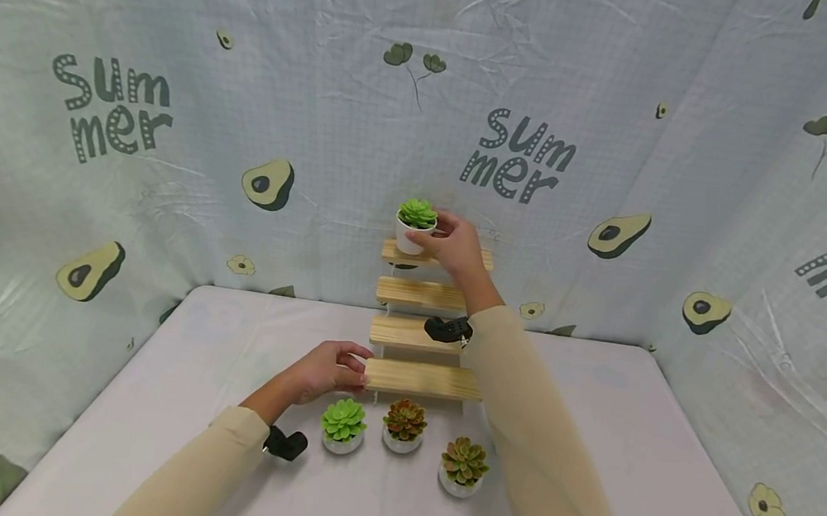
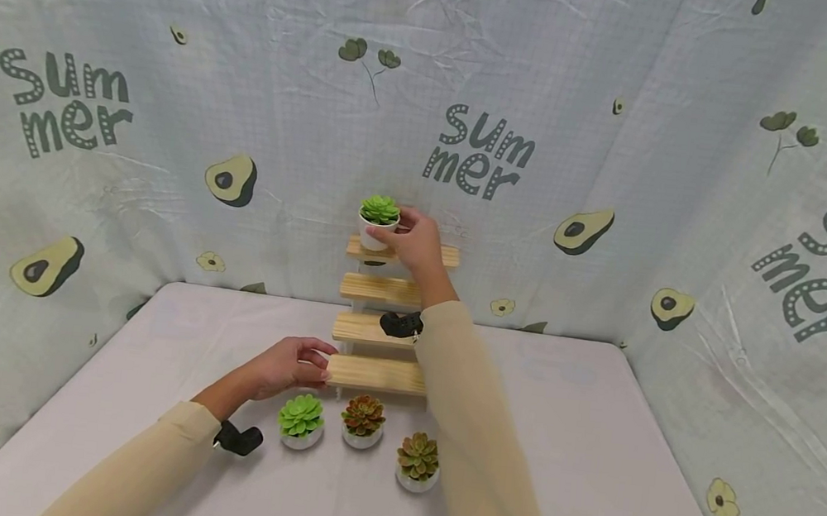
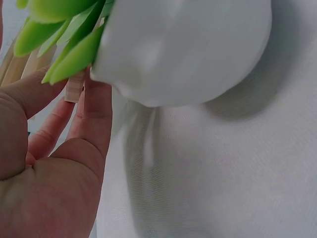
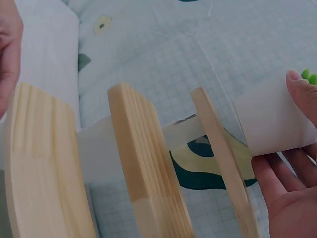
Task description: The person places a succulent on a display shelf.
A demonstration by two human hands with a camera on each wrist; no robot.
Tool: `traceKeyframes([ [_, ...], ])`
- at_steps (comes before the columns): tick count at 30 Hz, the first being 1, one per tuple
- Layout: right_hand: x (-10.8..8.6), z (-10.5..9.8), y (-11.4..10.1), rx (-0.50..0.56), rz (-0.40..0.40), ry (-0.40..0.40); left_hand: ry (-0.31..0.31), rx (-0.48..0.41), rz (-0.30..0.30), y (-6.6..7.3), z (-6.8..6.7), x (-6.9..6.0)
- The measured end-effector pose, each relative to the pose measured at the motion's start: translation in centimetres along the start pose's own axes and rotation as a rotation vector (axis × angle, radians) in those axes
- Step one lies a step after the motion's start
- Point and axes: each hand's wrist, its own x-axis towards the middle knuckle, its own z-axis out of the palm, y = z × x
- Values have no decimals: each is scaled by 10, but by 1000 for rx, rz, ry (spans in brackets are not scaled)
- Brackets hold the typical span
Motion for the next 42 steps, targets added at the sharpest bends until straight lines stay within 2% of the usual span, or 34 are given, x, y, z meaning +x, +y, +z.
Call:
traceKeyframes([
  [19,1,7,8,-65,7,-3,2,-8,-5,1,0,2],
  [27,2,9,8,-66,-27,-27,-9,4,18,0,-1,1],
  [35,-3,1,13,-70,-22,-23,-14,2,30,-2,-1,1],
  [42,-15,-12,19,-4,-28,-7,-16,15,44,-2,-1,-3],
])
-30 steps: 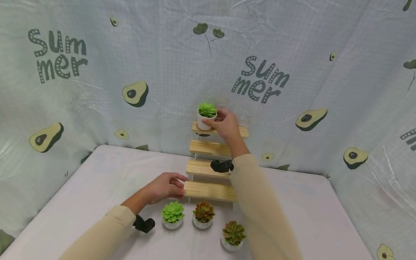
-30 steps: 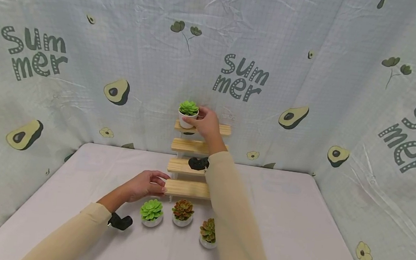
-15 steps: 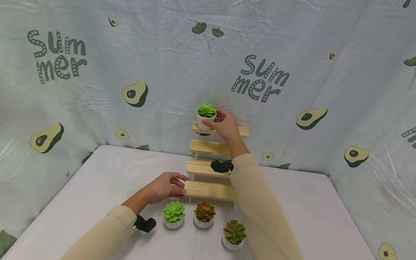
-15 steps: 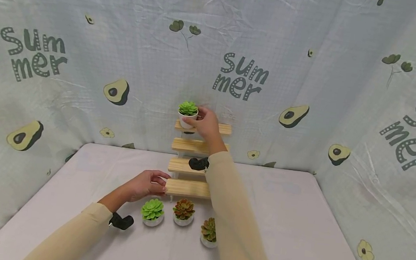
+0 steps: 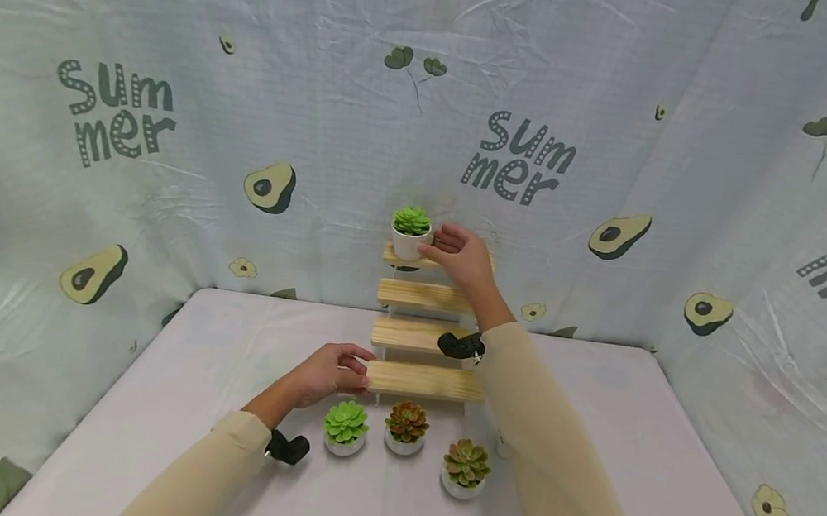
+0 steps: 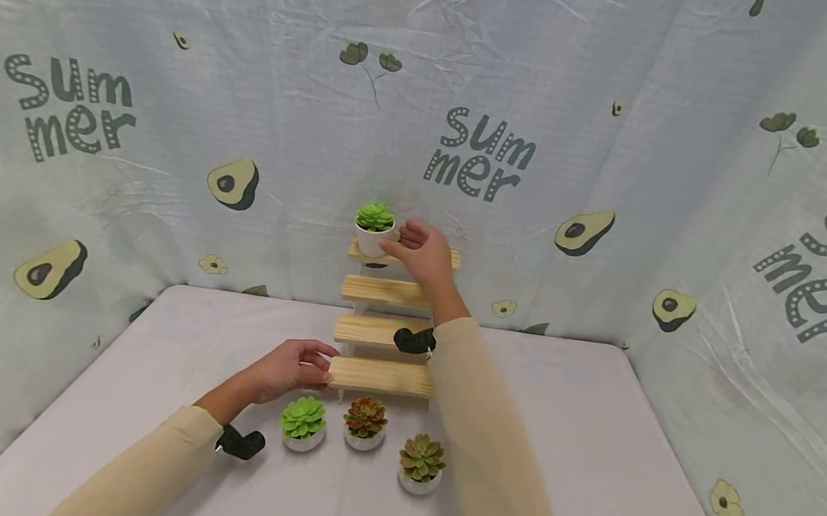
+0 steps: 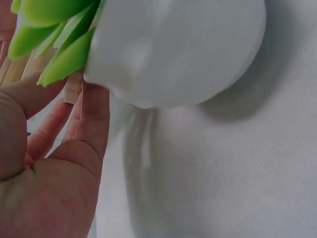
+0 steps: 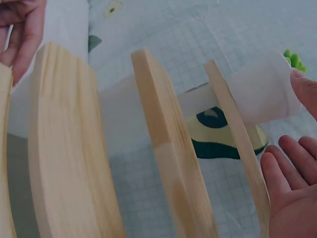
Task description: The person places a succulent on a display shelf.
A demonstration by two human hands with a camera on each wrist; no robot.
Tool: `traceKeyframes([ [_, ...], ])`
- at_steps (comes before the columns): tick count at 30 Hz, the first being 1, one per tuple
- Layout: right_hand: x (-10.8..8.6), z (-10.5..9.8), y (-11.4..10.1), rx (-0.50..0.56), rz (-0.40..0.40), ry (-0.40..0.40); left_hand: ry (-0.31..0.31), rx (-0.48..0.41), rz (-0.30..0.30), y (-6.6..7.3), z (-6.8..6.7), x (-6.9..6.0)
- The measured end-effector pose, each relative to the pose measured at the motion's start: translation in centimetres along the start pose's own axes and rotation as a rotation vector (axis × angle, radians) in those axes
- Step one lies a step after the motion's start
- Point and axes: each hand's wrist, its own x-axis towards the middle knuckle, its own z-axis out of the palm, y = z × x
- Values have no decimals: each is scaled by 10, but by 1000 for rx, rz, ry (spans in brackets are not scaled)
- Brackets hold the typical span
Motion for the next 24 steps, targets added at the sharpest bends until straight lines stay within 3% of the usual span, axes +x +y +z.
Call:
traceKeyframes([
  [10,-28,-33,18,42,-65,50,10,-4,-15,1,2,1],
  [19,-61,-60,38,7,-140,86,47,-18,-38,-1,2,3],
  [24,-86,-75,54,-29,-115,64,55,-16,-53,-2,4,2],
])
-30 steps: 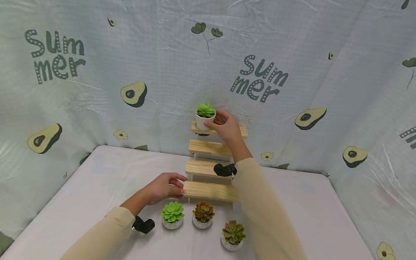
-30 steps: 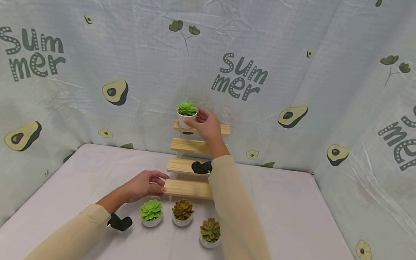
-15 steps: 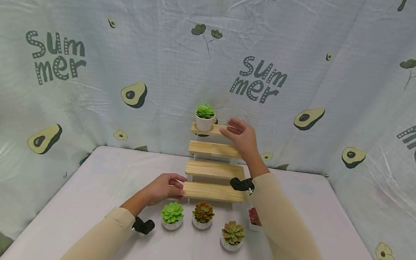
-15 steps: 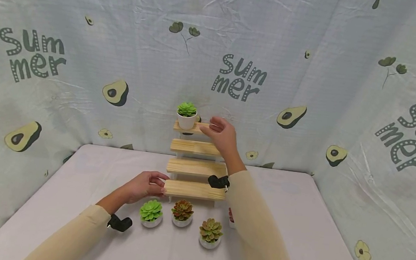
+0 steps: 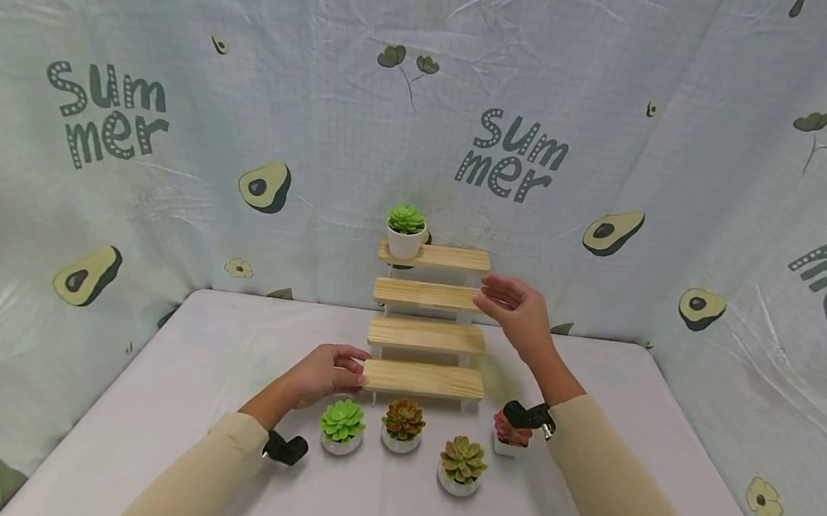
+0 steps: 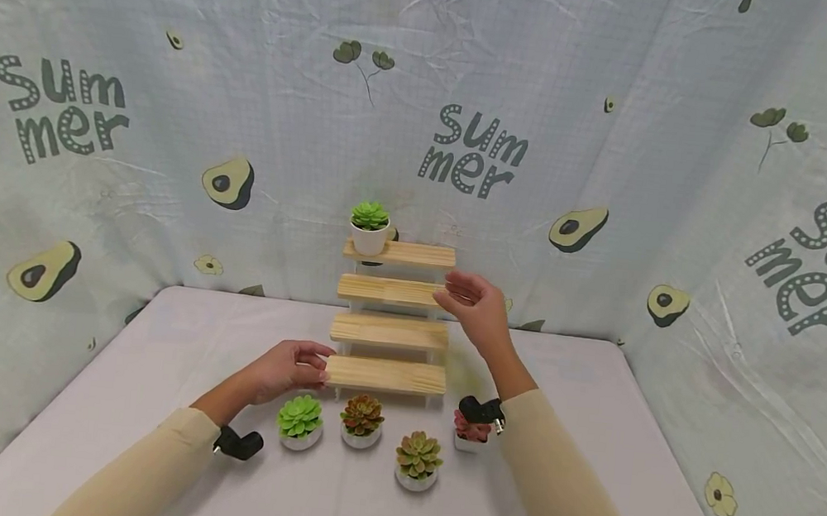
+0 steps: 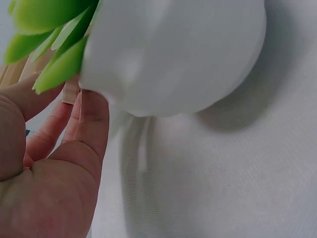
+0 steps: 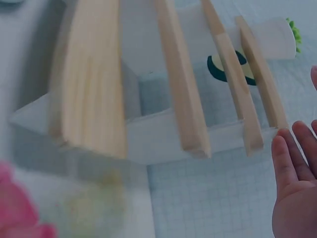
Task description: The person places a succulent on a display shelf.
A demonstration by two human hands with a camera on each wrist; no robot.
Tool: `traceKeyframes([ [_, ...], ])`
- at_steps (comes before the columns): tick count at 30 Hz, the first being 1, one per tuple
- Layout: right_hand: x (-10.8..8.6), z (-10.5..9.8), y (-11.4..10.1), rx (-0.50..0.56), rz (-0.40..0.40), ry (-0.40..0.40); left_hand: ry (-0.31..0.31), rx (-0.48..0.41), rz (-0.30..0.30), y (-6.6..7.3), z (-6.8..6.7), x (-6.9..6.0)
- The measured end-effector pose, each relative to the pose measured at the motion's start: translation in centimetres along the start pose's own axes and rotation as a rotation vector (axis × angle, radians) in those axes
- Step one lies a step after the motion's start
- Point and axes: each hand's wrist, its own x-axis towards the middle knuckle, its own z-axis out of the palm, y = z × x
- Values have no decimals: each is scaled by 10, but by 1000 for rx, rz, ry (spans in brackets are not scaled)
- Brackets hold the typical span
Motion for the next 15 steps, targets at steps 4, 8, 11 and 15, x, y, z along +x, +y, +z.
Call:
traceKeyframes([
  [4,-20,-12,6,-9,29,-33,6,6,-4,1,1,-1],
  [8,-37,-21,10,-33,46,-58,8,7,-2,1,1,-1],
  [11,-49,-26,12,-32,68,-80,8,0,1,0,1,-1],
  [15,-66,-30,15,-49,101,-105,7,-5,2,1,1,0],
])
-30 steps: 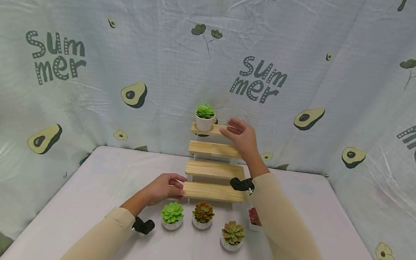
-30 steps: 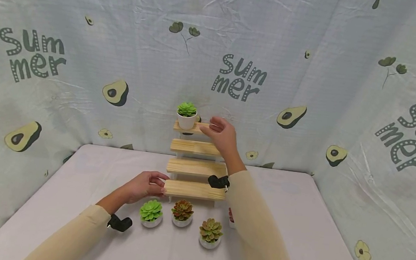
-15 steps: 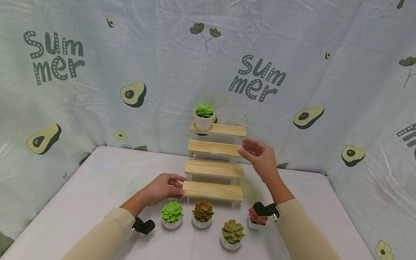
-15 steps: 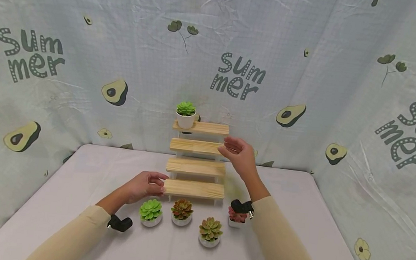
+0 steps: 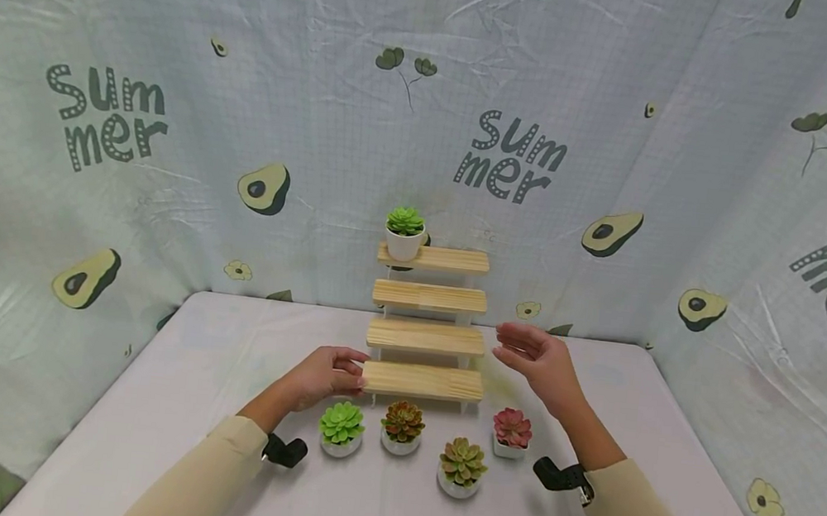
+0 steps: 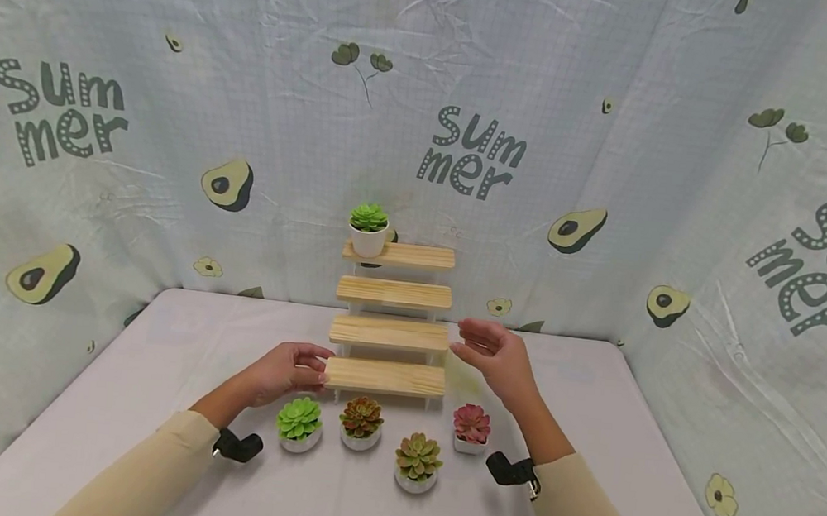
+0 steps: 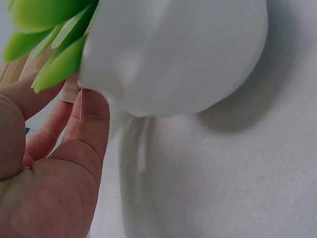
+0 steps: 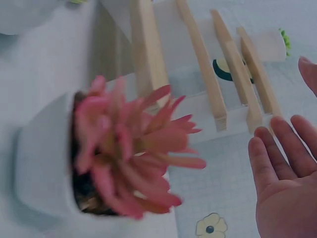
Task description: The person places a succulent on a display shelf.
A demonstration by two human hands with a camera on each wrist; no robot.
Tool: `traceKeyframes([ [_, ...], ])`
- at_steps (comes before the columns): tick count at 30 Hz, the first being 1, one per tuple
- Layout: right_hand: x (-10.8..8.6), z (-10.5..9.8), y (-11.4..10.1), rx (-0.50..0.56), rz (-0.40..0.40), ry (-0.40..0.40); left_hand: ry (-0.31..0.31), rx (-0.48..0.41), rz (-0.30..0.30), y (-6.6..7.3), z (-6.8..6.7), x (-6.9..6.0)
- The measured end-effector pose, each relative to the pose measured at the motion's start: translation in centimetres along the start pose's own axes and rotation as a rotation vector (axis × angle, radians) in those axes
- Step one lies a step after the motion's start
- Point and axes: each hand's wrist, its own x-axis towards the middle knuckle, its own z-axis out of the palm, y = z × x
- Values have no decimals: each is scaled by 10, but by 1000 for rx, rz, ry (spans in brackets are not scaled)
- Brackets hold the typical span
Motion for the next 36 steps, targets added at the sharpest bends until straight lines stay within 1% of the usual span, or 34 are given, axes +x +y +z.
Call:
traceKeyframes([
  [5,-19,-2,12,-31,27,11,6,0,-5,0,1,0],
  [12,-47,0,27,4,88,49,17,15,-6,0,2,1],
  [17,-64,2,37,12,128,67,19,14,-10,1,2,1],
  [23,-80,3,43,16,159,78,36,3,-25,0,2,2],
  [28,-92,3,48,49,199,81,30,3,-17,0,2,2],
  [30,-96,4,49,60,212,74,23,2,-12,1,2,1],
  [36,-102,7,53,42,256,55,22,-6,-15,2,2,1],
])
